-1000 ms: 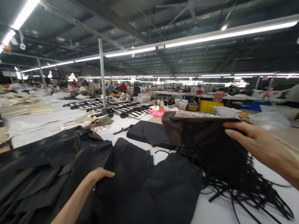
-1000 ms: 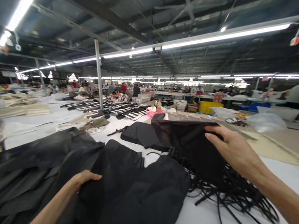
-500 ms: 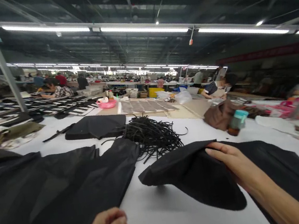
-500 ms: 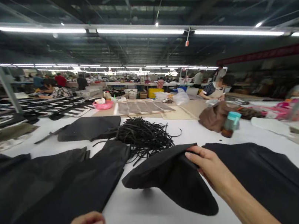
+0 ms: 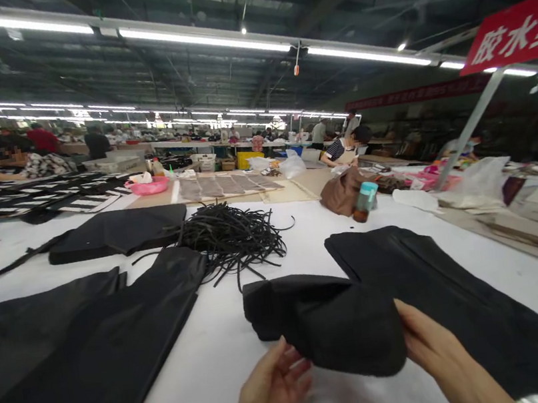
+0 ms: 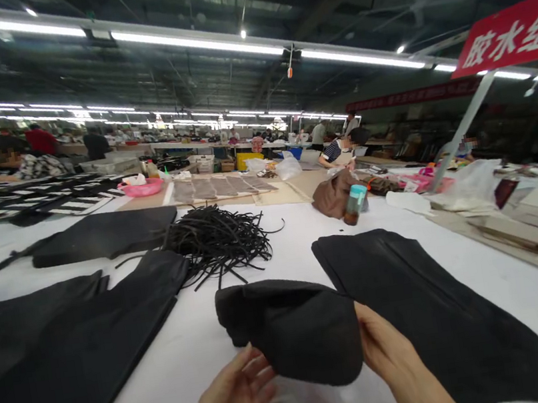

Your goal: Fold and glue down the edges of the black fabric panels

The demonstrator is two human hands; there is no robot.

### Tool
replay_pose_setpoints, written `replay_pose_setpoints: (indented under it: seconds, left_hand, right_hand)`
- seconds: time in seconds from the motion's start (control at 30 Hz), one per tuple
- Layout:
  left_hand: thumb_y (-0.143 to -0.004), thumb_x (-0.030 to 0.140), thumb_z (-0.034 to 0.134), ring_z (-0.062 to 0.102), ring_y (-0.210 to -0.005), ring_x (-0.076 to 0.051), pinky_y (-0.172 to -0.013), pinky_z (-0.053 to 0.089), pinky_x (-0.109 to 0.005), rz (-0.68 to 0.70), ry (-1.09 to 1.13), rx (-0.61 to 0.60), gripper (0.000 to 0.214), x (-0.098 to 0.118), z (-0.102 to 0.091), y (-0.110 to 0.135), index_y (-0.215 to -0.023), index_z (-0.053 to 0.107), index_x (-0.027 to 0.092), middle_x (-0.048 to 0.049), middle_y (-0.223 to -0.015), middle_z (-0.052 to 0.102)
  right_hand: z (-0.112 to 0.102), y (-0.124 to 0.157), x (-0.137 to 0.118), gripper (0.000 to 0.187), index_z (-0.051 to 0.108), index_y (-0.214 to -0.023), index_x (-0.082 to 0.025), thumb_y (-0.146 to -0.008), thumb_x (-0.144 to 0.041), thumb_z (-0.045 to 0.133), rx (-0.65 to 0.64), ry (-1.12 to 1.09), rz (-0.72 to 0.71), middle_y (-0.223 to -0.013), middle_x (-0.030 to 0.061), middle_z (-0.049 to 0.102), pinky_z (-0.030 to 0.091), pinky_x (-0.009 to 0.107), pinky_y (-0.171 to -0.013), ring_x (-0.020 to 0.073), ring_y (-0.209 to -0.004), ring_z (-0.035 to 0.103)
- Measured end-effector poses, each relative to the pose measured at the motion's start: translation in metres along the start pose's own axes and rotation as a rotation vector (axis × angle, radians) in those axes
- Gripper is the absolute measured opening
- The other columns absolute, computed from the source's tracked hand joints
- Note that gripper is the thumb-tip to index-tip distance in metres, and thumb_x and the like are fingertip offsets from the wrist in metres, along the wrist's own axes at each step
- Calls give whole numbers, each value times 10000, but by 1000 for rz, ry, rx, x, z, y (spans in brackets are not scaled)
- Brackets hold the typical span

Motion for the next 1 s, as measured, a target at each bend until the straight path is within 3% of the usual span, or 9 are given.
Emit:
replay_pose_setpoints:
  seconds: [0.07, 0.13, 0.27, 0.57, 0.67, 0.77, 0.83, 0.93, 1.0]
  left_hand:
    - [-815, 221, 584, 641, -677, -170, -600, 488, -259, 89, 14, 116, 84, 5, 0, -10, -817, 574, 138, -66, -761, 672]
    - [-817, 208, 581, 622, -597, -150, -557, 480, -245, 131, 13, 197, 68, 9, -3, -18, -807, 565, 144, -42, -686, 655]
    - [-810, 230, 593, 612, -569, -146, -557, 490, -249, 159, 0, 208, 104, 16, -6, -24, -830, 576, 129, -45, -680, 651]
    - [-811, 415, 566, 651, -678, -234, -610, 530, -352, 161, -85, 212, 344, 28, -9, -27, -943, 604, 100, -111, -793, 682]
    - [-809, 274, 578, 657, -768, -239, -706, 525, -351, 270, -129, 252, 235, 36, -15, -29, -955, 601, 91, -125, -828, 694]
    - [-807, 237, 583, 651, -799, -210, -749, 508, -309, 355, -150, 252, 194, 45, -18, -24, -952, 611, 110, -103, -844, 699]
    - [-792, 302, 615, 643, -813, -211, -739, 503, -297, 377, -196, 219, 244, 51, -15, -16, -949, 627, 115, -97, -856, 698]
    - [-790, 414, 604, 628, -792, -209, -680, 490, -275, 409, -364, 129, 336, 57, -2, 0, -921, 647, 107, -83, -813, 693]
    - [-796, 475, 573, 612, -733, -190, -622, 466, -252, 433, -493, 79, 393, 57, 9, 10, -891, 655, 103, -65, -750, 680]
  right_hand:
    - [-6, 12, 26, 27, 665, -641, -247, -624, -240, 684, 17, -223, 185, -746, -3, 721, 541, 355, -836, 269, -876, 658]
    - [-10, 24, 50, 135, 689, -734, -244, -610, -196, 714, 61, -401, 340, -848, -26, 720, 484, 300, -924, 230, -994, 614]
    - [-20, 44, 76, 253, 700, -846, -183, -601, -210, 759, 140, -515, 503, -994, 30, 696, 474, 223, -910, 205, -1069, 570]
    - [-15, 48, 58, 448, 669, -1001, -157, -593, -313, 768, 132, -421, 490, -1003, 92, 679, 449, 322, -925, 247, -1044, 577]
    - [-10, 57, 65, 486, 667, -1008, -161, -589, -394, 746, 134, -341, 500, -980, 101, 682, 442, 363, -924, 268, -1029, 582]
    - [-17, 67, 83, 474, 675, -984, -164, -628, -477, 679, 123, -122, 474, -952, 113, 686, 482, 377, -848, 285, -961, 611]
    - [-27, 70, 91, 450, 684, -956, -170, -654, -499, 631, 102, 178, 390, -979, 125, 677, 509, 377, -773, 295, -888, 632]
    - [-33, 69, 82, 440, 684, -958, -182, -664, -496, 594, 110, 753, 119, -1190, 162, 576, 522, 397, -717, 318, -850, 640]
    - [-15, 68, 62, 432, 662, -1013, -198, -726, -494, 534, 103, 1011, -111, -1304, 153, 484, 528, 404, -728, 327, -924, 623]
Point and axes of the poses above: each hand's wrist, its own y-axis away from the middle knuckle, its own z-axis out of the palm, x = y × z, the point moved 4 cm from there along -y, towards the middle knuckle
